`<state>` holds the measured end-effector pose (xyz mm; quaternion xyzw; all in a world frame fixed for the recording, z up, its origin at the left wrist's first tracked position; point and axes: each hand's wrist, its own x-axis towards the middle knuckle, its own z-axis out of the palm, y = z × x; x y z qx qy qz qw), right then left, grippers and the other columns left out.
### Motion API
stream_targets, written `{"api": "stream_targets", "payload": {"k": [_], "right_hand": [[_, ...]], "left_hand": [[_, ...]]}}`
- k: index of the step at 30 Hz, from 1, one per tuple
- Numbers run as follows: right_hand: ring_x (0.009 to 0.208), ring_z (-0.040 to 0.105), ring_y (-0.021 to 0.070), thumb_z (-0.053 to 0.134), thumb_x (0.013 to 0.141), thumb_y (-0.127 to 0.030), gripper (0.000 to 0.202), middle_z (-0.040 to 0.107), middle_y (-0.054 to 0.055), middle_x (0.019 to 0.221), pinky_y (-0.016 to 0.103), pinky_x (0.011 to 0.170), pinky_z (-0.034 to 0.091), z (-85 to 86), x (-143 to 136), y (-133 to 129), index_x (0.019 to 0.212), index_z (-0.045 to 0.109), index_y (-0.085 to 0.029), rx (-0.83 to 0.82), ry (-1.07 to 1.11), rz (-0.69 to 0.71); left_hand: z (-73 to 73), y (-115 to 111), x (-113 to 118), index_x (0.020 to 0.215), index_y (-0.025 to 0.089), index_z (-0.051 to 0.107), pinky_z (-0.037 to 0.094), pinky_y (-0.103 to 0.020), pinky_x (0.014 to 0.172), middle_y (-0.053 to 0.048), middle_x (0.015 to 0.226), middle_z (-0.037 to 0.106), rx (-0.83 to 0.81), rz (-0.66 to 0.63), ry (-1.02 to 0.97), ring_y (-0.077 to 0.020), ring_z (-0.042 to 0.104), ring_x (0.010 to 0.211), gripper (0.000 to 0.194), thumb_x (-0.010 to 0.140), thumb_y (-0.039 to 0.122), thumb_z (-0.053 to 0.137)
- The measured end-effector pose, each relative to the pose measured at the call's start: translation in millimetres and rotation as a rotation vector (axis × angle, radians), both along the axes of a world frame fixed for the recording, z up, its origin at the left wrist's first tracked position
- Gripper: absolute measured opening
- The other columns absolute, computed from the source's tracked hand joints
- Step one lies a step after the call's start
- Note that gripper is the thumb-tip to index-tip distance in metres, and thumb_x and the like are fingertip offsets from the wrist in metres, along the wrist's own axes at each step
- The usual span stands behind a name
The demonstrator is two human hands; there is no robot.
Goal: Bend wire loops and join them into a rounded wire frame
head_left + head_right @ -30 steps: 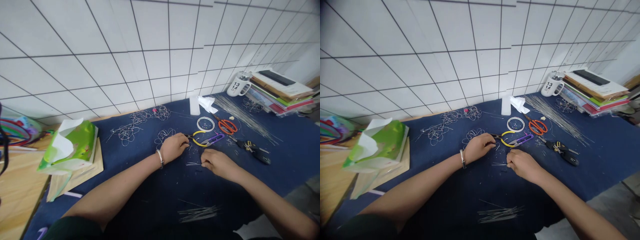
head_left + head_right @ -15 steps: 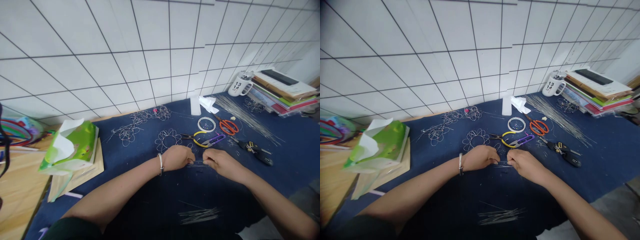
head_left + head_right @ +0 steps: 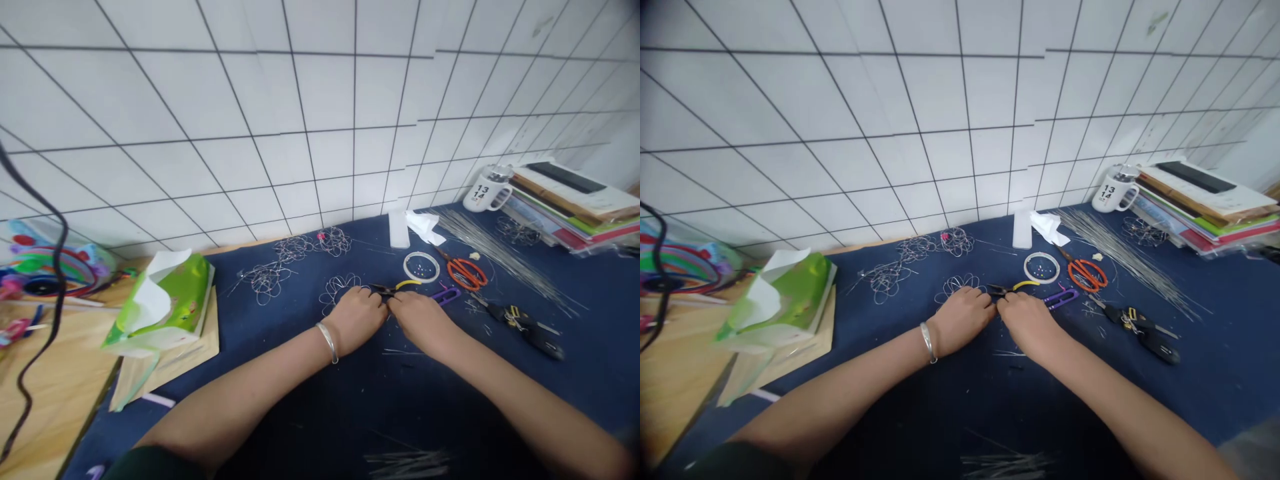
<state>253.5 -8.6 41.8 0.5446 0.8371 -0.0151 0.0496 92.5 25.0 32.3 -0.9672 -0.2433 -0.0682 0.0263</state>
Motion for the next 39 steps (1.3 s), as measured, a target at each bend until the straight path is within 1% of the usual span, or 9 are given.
{"api": "stream_targets", "payload": {"k": [5,9,16,20,23,29,32,34,39], "right_hand": [[0.078,0.052,0.0185,0.042,0.078,-0.008,0.014,0.058,0.005,0.081,0.026,0.060,0.034,-8.2,3.2,2.7,0.077,0.053,-0.018,0.024,0.029,-0.027],[0.074,0.052,0.0164,0.043,0.079,-0.012,0.013,0.058,0.004,0.077,0.025,0.060,0.033,-12.8,4.4,4.2,0.074,0.053,-0.018,0.010,0.090,-0.057],[0.074,0.054,0.0126,0.046,0.078,-0.015,0.014,0.059,0.001,0.078,0.022,0.065,0.035,-21.1,13.5,9.9,0.076,0.059,-0.019,-0.051,0.419,-0.119],[0.067,0.053,0.0117,0.050,0.077,-0.023,0.011,0.058,-0.001,0.071,0.022,0.063,0.036,-26.6,19.4,11.4,0.075,0.060,-0.020,-0.063,0.650,-0.190],[0.059,0.051,0.0103,0.052,0.075,-0.028,0.012,0.057,-0.003,0.065,0.022,0.057,0.038,-30.7,20.5,12.3,0.072,0.060,-0.019,-0.133,0.854,-0.282],[0.058,0.056,0.0113,0.063,0.067,-0.034,0.021,0.060,0.000,0.063,0.027,0.059,0.047,-33.7,17.6,13.5,0.076,0.060,-0.015,-0.382,1.378,-0.449],[0.059,0.057,0.0109,0.066,0.065,-0.034,0.023,0.060,0.000,0.063,0.028,0.061,0.048,-31.3,15.7,12.1,0.077,0.061,-0.015,-0.447,1.489,-0.502],[0.059,0.057,0.0105,0.068,0.064,-0.034,0.024,0.061,0.000,0.064,0.027,0.060,0.048,-29.8,14.2,10.9,0.076,0.061,-0.015,-0.460,1.535,-0.531],[0.061,0.057,0.0105,0.068,0.063,-0.034,0.023,0.061,0.000,0.068,0.028,0.062,0.048,-28.9,9.3,7.2,0.076,0.061,-0.016,-0.435,1.624,-0.551]], "left_hand": [[-8.3,3.9,0.0,0.077,0.014,0.055,0.035,-0.034,0.063,-0.008,0.075,0.056,0.004,-0.002,-0.006,-0.0203,0.051,0.071,0.016,0.084,0.014,0.041],[-10.4,5.4,-0.1,0.078,0.014,0.055,0.037,-0.034,0.066,-0.008,0.075,0.056,0.000,0.007,-0.004,-0.0205,0.051,0.073,0.017,0.085,0.014,0.040],[-12.0,14.8,-3.2,0.078,0.014,0.057,0.042,-0.030,0.069,-0.007,0.077,0.058,-0.118,0.078,-0.062,-0.0178,0.054,0.073,0.015,0.081,0.011,0.043],[-15.7,20.6,-5.2,0.080,0.017,0.061,0.043,-0.025,0.069,-0.004,0.077,0.061,-0.286,0.175,-0.215,-0.0147,0.057,0.074,0.019,0.080,0.011,0.043],[-17.3,23.7,-5.3,0.080,0.019,0.064,0.043,-0.024,0.072,-0.002,0.078,0.064,-0.439,0.225,-0.385,-0.0132,0.058,0.075,0.018,0.079,0.015,0.047],[-20.7,26.4,-2.9,0.078,0.016,0.063,0.045,-0.021,0.058,0.000,0.065,0.062,-0.979,0.359,-0.688,-0.0107,0.058,0.058,0.013,0.075,0.025,0.054],[-24.1,25.9,-0.5,0.077,0.013,0.061,0.046,-0.021,0.056,-0.001,0.063,0.061,-1.193,0.379,-0.829,-0.0099,0.058,0.057,0.014,0.072,0.026,0.059],[-25.8,24.9,1.1,0.077,0.012,0.061,0.046,-0.020,0.055,-0.001,0.061,0.060,-1.284,0.378,-0.902,-0.0089,0.057,0.056,0.016,0.071,0.026,0.061],[-25.8,20.8,3.7,0.077,0.011,0.059,0.045,-0.020,0.056,-0.001,0.061,0.060,-1.376,0.378,-1.013,-0.0078,0.056,0.056,0.018,0.070,0.027,0.063]]}}
